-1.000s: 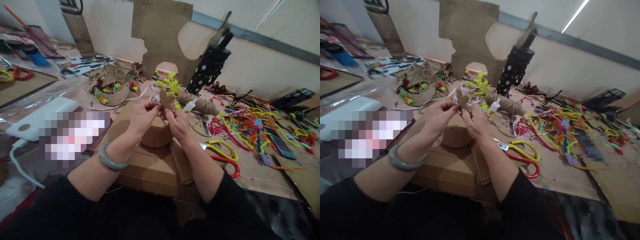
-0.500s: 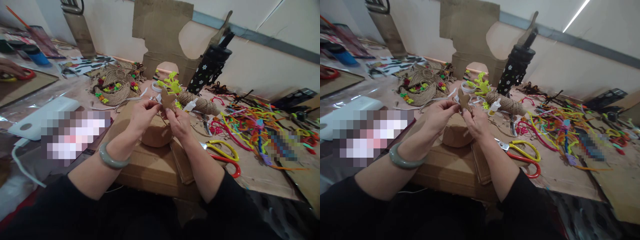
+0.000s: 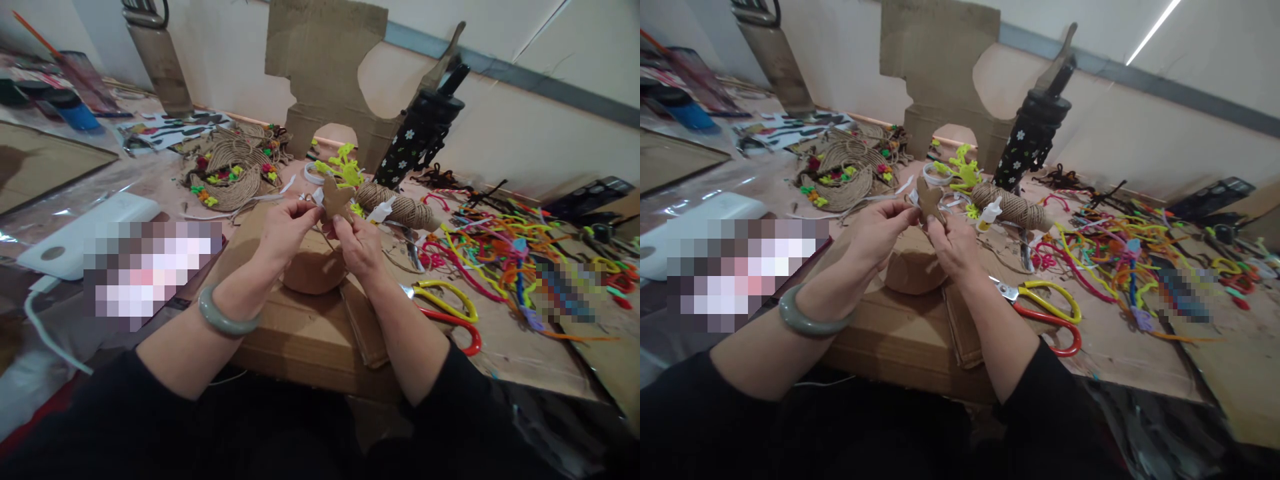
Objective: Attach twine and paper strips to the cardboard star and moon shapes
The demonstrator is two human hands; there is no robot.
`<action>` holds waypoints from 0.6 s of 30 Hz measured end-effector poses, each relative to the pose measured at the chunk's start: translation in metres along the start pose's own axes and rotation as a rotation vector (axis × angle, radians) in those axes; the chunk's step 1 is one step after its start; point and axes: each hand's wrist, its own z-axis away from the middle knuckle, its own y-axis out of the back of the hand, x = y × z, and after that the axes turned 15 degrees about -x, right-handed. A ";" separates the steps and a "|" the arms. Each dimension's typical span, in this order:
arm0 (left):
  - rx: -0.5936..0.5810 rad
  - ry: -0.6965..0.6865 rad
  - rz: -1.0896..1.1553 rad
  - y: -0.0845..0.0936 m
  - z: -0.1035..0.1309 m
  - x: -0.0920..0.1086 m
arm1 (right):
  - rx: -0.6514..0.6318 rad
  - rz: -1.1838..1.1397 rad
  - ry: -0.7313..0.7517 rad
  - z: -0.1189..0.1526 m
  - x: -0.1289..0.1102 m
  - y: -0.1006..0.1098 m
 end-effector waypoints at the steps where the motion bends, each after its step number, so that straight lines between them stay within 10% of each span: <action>1: -0.005 -0.003 0.003 0.000 0.000 0.000 | -0.002 -0.004 -0.006 0.000 -0.001 0.000; 18: -0.030 0.089 0.113 -0.001 0.002 0.010 | -0.014 -0.008 0.024 0.002 -0.006 0.002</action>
